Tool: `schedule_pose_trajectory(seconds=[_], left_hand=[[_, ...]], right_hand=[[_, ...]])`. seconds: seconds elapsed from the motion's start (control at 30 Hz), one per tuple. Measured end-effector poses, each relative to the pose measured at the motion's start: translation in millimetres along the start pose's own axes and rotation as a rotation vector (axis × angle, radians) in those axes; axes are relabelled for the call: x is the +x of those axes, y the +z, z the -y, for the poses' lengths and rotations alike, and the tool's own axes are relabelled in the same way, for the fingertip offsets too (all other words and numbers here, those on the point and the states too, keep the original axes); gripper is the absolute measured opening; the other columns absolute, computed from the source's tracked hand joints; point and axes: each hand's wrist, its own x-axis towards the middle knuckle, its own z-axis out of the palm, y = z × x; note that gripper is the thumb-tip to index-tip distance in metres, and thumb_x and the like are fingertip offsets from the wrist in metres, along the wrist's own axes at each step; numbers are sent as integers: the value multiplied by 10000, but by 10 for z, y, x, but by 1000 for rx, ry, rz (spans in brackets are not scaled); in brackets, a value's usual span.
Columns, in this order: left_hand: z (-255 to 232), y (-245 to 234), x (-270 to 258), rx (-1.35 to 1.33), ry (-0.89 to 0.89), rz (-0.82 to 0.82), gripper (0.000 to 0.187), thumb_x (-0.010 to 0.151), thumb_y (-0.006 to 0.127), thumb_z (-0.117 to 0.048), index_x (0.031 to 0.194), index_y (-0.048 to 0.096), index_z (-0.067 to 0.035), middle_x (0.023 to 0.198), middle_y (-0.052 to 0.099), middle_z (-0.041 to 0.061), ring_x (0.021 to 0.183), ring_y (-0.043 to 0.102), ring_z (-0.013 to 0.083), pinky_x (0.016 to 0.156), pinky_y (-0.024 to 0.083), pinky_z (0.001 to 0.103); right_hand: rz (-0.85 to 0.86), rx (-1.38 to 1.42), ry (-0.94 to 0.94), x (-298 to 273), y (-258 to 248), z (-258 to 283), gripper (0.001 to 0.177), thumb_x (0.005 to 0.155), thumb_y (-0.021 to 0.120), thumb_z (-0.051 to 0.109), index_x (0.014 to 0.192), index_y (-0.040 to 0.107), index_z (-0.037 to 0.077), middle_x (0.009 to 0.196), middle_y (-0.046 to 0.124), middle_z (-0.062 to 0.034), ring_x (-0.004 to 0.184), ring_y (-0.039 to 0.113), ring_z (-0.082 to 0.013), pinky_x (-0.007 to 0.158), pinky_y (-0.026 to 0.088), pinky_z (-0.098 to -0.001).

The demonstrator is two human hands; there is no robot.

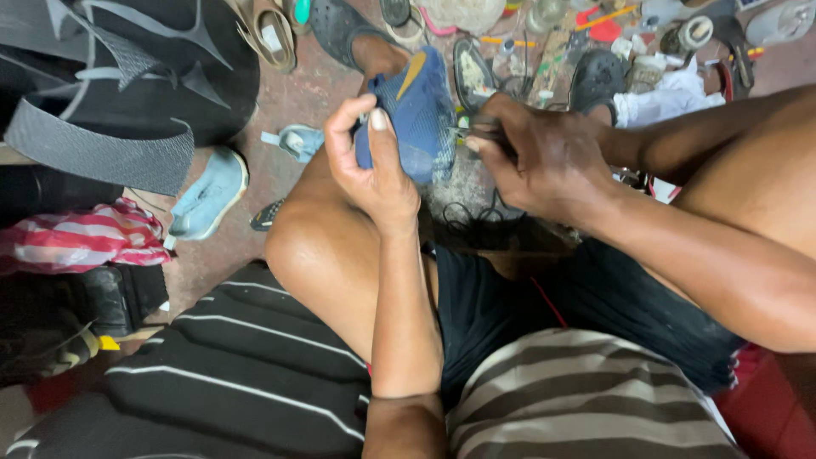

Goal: The person is repairing a blue and yellow sneaker. They use a pair of scissors to trim the upper part of the shoe, then apply a liquid from a bottle to the sole and wipe it with a white cloth.

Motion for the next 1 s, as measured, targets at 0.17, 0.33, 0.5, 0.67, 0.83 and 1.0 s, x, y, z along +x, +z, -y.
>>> schedule_pose_trajectory(seconds=[0.17, 0.33, 0.5, 0.67, 0.83, 1.0], left_hand=[[2, 34, 73, 29, -15, -18, 139, 1044, 625, -63, 1172, 632, -9, 1130, 594, 25, 955, 528, 86, 913, 464, 248], [54, 42, 83, 16, 17, -3, 128, 1056, 621, -60, 1177, 628, -16, 1125, 601, 27, 986, 535, 93, 942, 462, 258], [107, -38, 51, -313, -88, 6, 160, 1061, 624, -66, 1211, 611, -11, 1124, 587, 33, 960, 522, 78, 945, 439, 255], [99, -62, 83, -577, -247, 75, 133, 1098, 614, -77, 1200, 594, 5, 1000, 559, 34, 814, 476, 43, 780, 390, 209], [106, -72, 89, -441, -242, 116, 162, 1062, 608, -61, 1219, 615, -22, 1131, 592, 24, 955, 524, 63, 929, 443, 235], [100, -50, 139, -261, -227, 151, 155, 1056, 621, -32, 1208, 640, -10, 1166, 609, 14, 1021, 523, 79, 955, 427, 241]], right_hand=[[27, -29, 55, 74, 18, -28, 241, 1062, 644, 245, 1162, 552, 47, 744, 681, -109, 608, 661, -341, 578, 503, -466], [114, 54, 122, 120, -14, 35, 177, 1045, 668, 249, 1057, 604, 85, 693, 659, -105, 513, 636, -284, 514, 497, -424], [-2, 192, 179, 222, -176, 58, 228, 1026, 705, 222, 1103, 574, 52, 887, 703, -121, 777, 721, -276, 685, 553, -372], [53, 338, 101, 316, -344, 116, 261, 954, 763, 148, 1156, 627, 55, 982, 706, -100, 848, 730, -254, 762, 566, -348], [45, 325, 9, 412, -380, 225, 249, 934, 809, 96, 1161, 711, 72, 1077, 732, -90, 920, 745, -233, 787, 587, -329], [154, 218, -18, 633, -399, 247, 195, 903, 844, 92, 1084, 772, 103, 950, 762, -55, 610, 664, -170, 496, 474, -297]])
